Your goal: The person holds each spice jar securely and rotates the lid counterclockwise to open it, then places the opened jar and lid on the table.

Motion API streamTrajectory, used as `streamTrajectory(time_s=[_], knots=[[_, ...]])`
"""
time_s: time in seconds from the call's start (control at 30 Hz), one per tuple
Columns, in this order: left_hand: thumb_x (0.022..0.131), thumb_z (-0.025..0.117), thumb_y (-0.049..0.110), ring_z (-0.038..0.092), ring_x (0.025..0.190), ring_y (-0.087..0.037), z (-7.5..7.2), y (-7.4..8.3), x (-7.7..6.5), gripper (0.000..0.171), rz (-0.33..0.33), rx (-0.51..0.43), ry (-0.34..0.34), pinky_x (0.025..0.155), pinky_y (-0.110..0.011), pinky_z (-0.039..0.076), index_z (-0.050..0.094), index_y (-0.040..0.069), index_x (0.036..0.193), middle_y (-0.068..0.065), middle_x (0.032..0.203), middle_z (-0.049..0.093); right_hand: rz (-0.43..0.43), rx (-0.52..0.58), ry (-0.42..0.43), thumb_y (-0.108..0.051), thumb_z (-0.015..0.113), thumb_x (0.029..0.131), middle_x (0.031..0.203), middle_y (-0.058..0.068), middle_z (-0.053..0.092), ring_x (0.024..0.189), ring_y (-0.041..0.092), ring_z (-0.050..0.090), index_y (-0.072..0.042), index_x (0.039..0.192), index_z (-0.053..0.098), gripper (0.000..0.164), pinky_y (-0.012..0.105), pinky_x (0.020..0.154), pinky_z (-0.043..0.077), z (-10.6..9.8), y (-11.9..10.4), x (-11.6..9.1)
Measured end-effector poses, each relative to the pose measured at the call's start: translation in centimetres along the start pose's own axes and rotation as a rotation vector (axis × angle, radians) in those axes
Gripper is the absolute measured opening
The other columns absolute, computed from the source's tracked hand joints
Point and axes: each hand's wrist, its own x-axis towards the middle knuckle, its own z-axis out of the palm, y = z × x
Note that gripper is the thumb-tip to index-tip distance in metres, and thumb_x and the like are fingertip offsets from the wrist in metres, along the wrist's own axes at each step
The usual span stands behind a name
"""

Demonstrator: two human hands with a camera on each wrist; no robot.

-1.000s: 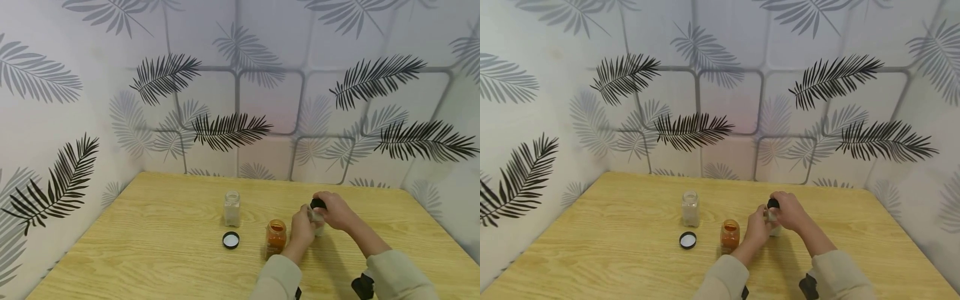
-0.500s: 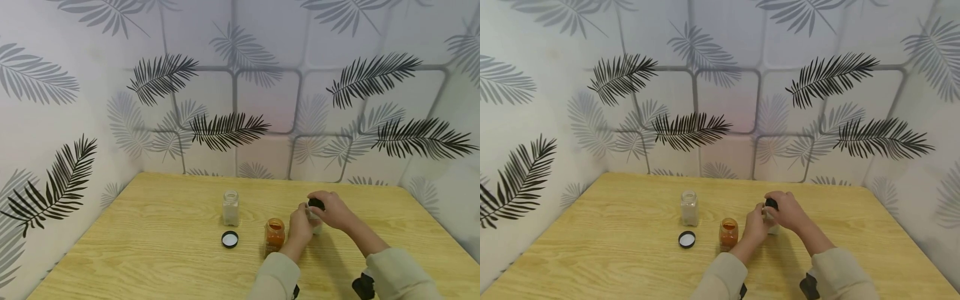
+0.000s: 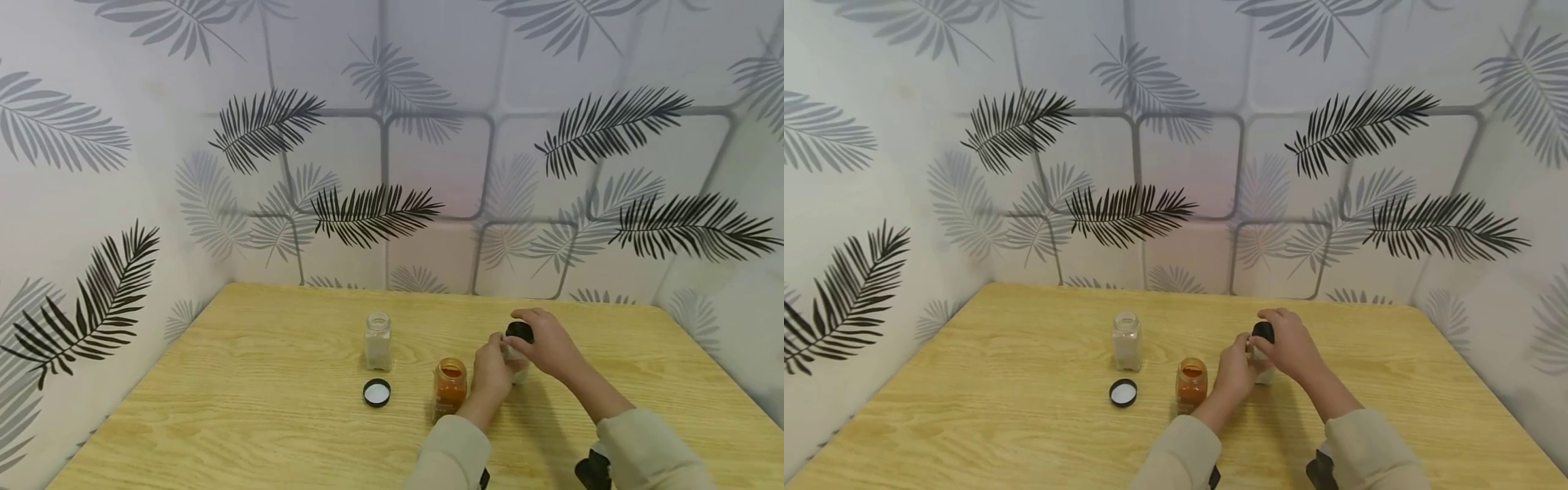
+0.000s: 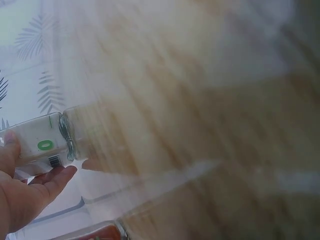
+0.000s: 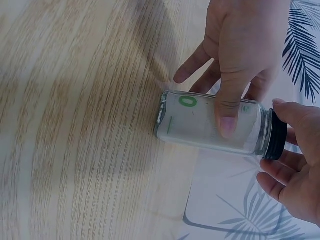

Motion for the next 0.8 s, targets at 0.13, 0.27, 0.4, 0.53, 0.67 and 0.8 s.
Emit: streamTrajectory(time_s=[0.13,0.27,0.4,0.53,0.67,0.8], knots=[[0.075,0.07,0.017,0.066,0.089,-0.018,-0.1,0.0,0.0,0.04,0.006,0.02,0.002,0.072,-0.025,0.054,0.056,0.009,0.112,-0.012,0.107,0.064,-0.011,0.007,0.009,-0.014,0.066,0.081,0.112,0.029,0.055,0.101,0.044,0.053,0.01,0.116,0.053,0.044,0.053,0.082,0.045,0.0,0.2,-0.1],[0.076,0.07,0.019,0.066,0.089,-0.019,-0.1,0.0,0.0,0.042,0.013,0.049,0.002,0.07,-0.024,0.054,0.055,0.008,0.114,-0.011,0.106,0.064,-0.007,0.008,0.004,-0.014,0.066,0.081,0.112,0.029,0.055,0.098,0.043,0.054,0.011,0.115,0.053,0.045,0.051,0.079,0.047,-0.2,0.3,-0.2],[0.076,0.069,0.02,0.065,0.089,-0.017,-0.2,0.1,0.1,0.037,0.012,0.045,-0.009,0.067,-0.022,0.053,0.056,0.009,0.109,-0.009,0.105,0.064,-0.006,0.004,-0.003,-0.015,0.067,0.08,0.111,0.029,0.056,0.091,0.039,0.057,0.011,0.114,0.053,0.045,0.048,0.074,0.049,-0.5,0.4,-0.2],[0.075,0.07,0.02,0.064,0.087,-0.016,-0.3,0.1,0.1,0.032,0.004,0.032,-0.014,0.064,-0.02,0.051,0.055,0.01,0.101,-0.008,0.102,0.065,-0.006,-0.001,-0.012,-0.015,0.068,0.079,0.11,0.029,0.056,0.089,0.038,0.058,0.011,0.114,0.053,0.046,0.046,0.073,0.05,-0.8,0.6,-0.2],[0.075,0.07,0.022,0.064,0.085,-0.015,-0.3,0.1,0.1,0.035,0.0,0.049,-0.02,0.063,-0.02,0.051,0.055,0.009,0.104,-0.008,0.101,0.065,-0.005,-0.011,-0.024,-0.015,0.069,0.079,0.111,0.029,0.056,0.09,0.039,0.057,0.011,0.114,0.053,0.046,0.047,0.075,0.049,-1.0,0.7,-0.3],[0.075,0.07,0.022,0.064,0.085,-0.017,-0.2,0.0,0.2,0.04,-0.004,0.084,-0.022,0.063,-0.021,0.051,0.055,0.008,0.11,-0.009,0.102,0.065,0.004,-0.008,-0.039,-0.016,0.069,0.079,0.112,0.029,0.055,0.094,0.041,0.056,0.01,0.115,0.053,0.047,0.048,0.077,0.049,-1.3,0.6,-0.5]])
